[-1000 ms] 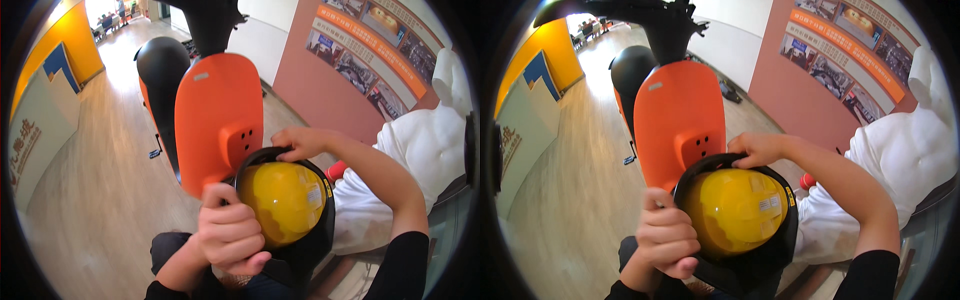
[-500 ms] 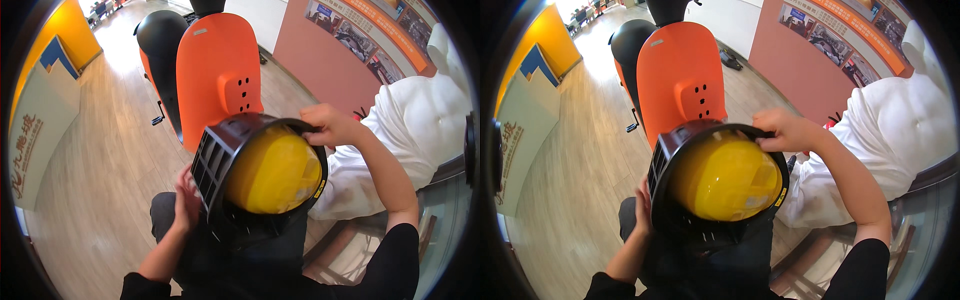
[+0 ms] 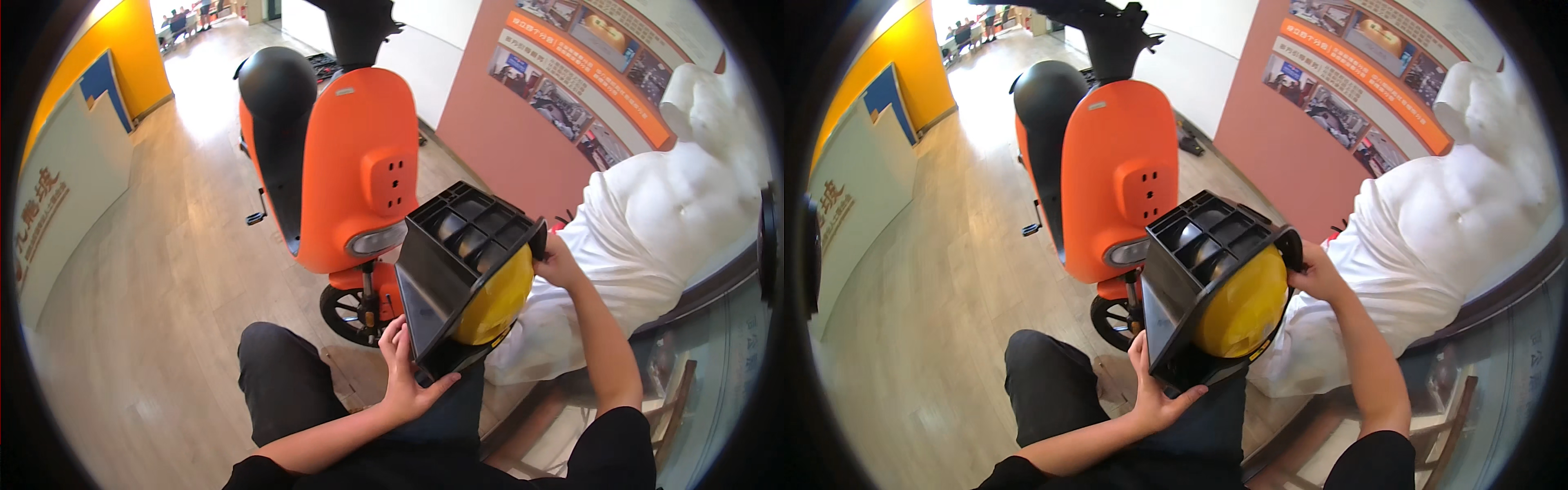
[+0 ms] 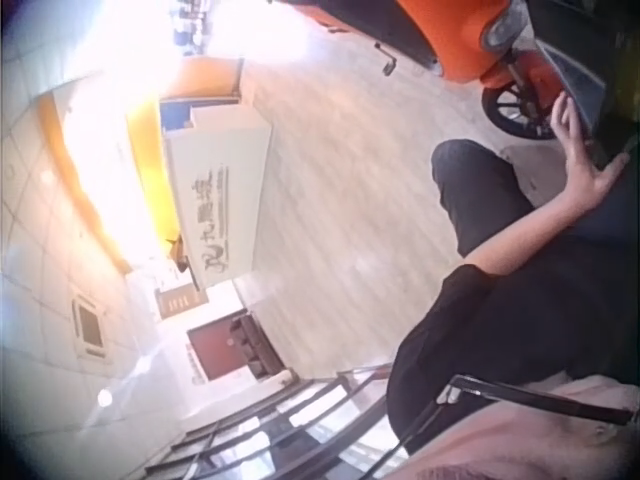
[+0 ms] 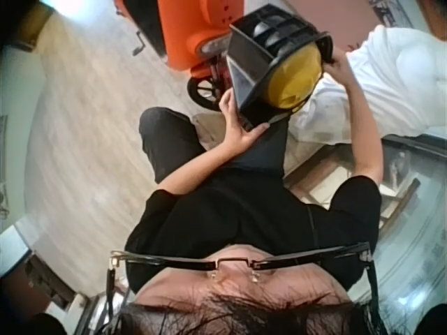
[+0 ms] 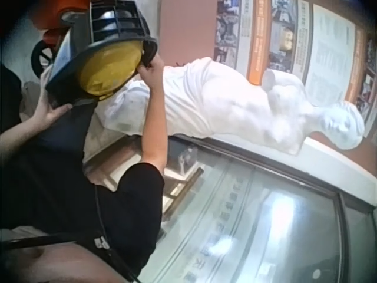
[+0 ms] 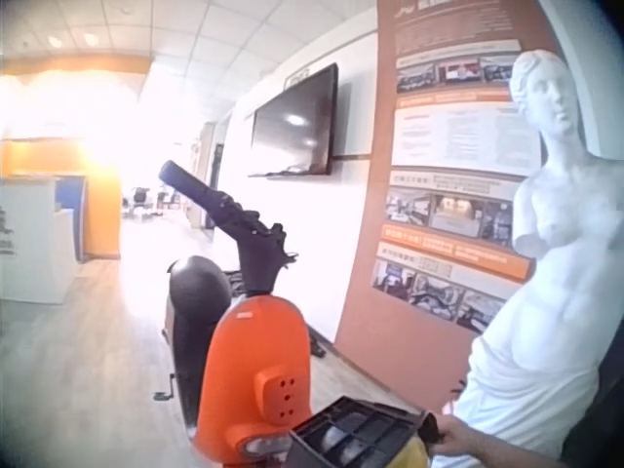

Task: Using a power drill to unscrew and remove a front fairing/headlight assembly from an electric scooter.

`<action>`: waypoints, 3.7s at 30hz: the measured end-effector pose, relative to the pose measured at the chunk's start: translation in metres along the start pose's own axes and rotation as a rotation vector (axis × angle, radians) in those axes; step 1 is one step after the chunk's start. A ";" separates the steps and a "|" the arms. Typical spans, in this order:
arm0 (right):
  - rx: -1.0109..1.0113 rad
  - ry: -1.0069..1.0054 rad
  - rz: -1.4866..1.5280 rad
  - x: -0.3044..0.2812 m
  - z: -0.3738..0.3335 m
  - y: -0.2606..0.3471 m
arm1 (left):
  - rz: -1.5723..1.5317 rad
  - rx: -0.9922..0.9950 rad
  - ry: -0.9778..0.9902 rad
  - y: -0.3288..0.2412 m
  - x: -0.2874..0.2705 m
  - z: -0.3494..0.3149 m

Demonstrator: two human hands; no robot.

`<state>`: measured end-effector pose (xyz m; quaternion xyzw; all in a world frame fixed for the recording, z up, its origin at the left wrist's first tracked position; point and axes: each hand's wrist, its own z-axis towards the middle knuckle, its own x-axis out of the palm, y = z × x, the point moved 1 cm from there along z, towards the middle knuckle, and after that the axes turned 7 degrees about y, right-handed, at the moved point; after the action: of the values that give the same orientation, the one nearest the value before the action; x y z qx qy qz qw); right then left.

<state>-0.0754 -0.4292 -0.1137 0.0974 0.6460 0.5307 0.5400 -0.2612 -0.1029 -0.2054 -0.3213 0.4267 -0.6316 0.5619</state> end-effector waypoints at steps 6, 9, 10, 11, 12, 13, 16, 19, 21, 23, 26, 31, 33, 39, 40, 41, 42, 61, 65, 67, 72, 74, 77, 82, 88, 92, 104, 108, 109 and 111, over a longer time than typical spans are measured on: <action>0.007 -0.097 -0.101 0.008 -0.037 -0.003 | 0.326 0.053 0.070 0.026 0.004 -0.004; 0.022 -0.157 -0.149 0.018 -0.048 0.009 | 0.028 -0.029 -0.154 0.021 0.024 -0.012; -0.011 -0.202 -0.085 0.024 -0.047 0.017 | 0.346 0.023 0.046 0.033 0.020 -0.021; -0.049 -0.242 -0.012 0.029 -0.046 0.022 | 0.347 0.019 0.053 0.050 0.018 -0.038; -0.131 -0.201 -0.130 0.021 -0.053 0.005 | 0.402 -0.026 0.186 0.068 0.023 -0.052; -0.118 -0.208 -0.129 0.019 -0.054 0.006 | 0.464 -0.079 0.320 0.078 0.024 -0.062; -0.109 -0.182 -0.195 0.023 -0.058 0.009 | 0.497 0.017 0.456 0.089 0.019 -0.066; -0.096 -0.183 -0.188 0.025 -0.060 0.010 | -0.019 -0.229 0.300 0.104 0.025 -0.079; -0.086 -0.183 -0.185 0.025 -0.061 0.010 | 0.229 -0.214 0.525 0.106 0.020 -0.076; -0.084 -0.179 -0.175 0.027 -0.060 0.012 | 0.234 -0.187 0.458 0.098 0.017 -0.071; 0.038 -0.199 -0.172 0.028 -0.056 0.028 | 0.247 -0.102 0.249 0.060 0.002 -0.049; 0.203 -0.198 -0.127 0.017 -0.031 0.064 | -0.317 -0.579 0.198 0.001 -0.044 -0.003; 0.298 -0.147 -0.088 0.014 -0.026 0.067 | -0.402 -0.635 0.215 -0.016 -0.059 0.017; 0.442 -0.071 0.009 0.021 -0.016 0.081 | -0.515 -0.711 0.170 -0.024 -0.078 0.023; 0.441 -0.065 0.002 0.023 -0.016 0.081 | -0.571 -0.730 0.156 -0.030 -0.081 0.026; 0.445 -0.065 0.001 0.023 -0.019 0.080 | -0.575 -0.733 0.158 -0.036 -0.081 0.032; 0.413 -0.071 -0.053 0.023 -0.021 0.081 | -0.604 -0.743 0.153 -0.043 -0.083 0.037; 0.662 -0.218 0.685 0.052 -0.074 0.018 | -0.459 -0.962 0.497 0.024 -0.132 0.151; 0.629 -0.150 0.686 0.068 -0.075 0.021 | -0.346 -1.045 0.432 0.034 -0.130 0.160; 0.598 -0.142 0.605 0.073 -0.074 0.035 | -0.326 -1.062 0.367 0.022 -0.120 0.161; 0.618 -0.265 0.458 0.082 -0.077 0.031 | 0.111 -0.397 0.197 0.016 -0.112 0.111; 0.644 -0.291 0.398 0.081 -0.078 0.026 | 0.335 -0.200 0.066 0.005 -0.108 0.081; 0.698 -0.312 0.395 0.083 -0.080 0.022 | 0.286 -0.021 -0.111 -0.015 -0.103 0.031; 0.674 -0.430 0.509 0.092 -0.064 0.019 | 0.705 0.512 0.101 -0.031 -0.083 -0.004; 0.640 -0.378 0.401 0.095 -0.063 0.016 | 0.680 0.761 0.104 -0.026 -0.073 0.047; 0.593 -0.445 0.515 0.101 -0.075 0.016 | 0.481 0.782 0.066 -0.021 -0.069 0.054; 0.494 -0.368 0.611 0.085 -0.074 0.003 | -0.970 -0.664 -0.406 0.088 -0.048 0.014; 0.607 -0.405 0.432 0.075 -0.078 -0.029 | -1.272 -0.961 -0.195 0.073 -0.051 0.067; 0.600 -0.441 0.488 0.069 -0.079 -0.030 | -1.269 -0.999 -0.144 0.075 -0.049 0.082; 0.642 -0.518 0.607 0.061 -0.076 -0.028 | -1.465 -0.993 0.164 0.073 -0.062 0.106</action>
<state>-0.1480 -0.4420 -0.1829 0.5699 0.5640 0.3968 0.4468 -0.1252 -0.0613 -0.2209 -0.6739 0.3776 -0.5958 -0.2199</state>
